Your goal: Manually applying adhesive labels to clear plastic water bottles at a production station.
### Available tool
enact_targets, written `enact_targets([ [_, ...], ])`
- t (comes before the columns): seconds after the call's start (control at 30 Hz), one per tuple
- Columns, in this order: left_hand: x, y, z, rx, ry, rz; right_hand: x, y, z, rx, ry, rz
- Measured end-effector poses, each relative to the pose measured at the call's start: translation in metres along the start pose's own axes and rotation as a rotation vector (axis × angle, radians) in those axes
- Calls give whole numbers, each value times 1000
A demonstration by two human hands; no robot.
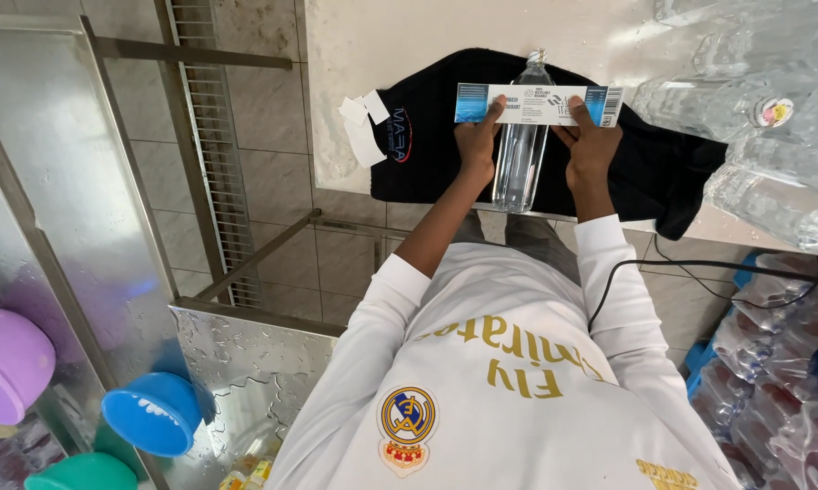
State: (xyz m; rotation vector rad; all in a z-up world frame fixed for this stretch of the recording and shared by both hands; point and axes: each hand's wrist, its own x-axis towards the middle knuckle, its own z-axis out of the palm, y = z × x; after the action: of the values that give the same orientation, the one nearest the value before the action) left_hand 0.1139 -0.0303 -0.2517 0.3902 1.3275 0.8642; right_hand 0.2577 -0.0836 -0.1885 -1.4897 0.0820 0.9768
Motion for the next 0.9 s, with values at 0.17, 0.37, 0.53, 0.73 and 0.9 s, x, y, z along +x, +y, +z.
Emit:
enact_targets([
  [0.17, -4, 9, 5, 11, 11, -2, 3, 4, -3, 31, 2, 15],
  [0.37, -2, 8, 6, 19, 4, 7, 0, -2, 0, 32, 3, 20],
  [0.53, -5, 13, 9, 17, 4, 18, 0, -3, 1, 11, 3, 16],
  [0.73, -5, 6, 10, 58, 1, 10, 3, 3, 0, -15, 3, -13],
  [0.9, 20, -32, 7, 55, 130, 8, 0, 3, 10, -35, 40, -14],
])
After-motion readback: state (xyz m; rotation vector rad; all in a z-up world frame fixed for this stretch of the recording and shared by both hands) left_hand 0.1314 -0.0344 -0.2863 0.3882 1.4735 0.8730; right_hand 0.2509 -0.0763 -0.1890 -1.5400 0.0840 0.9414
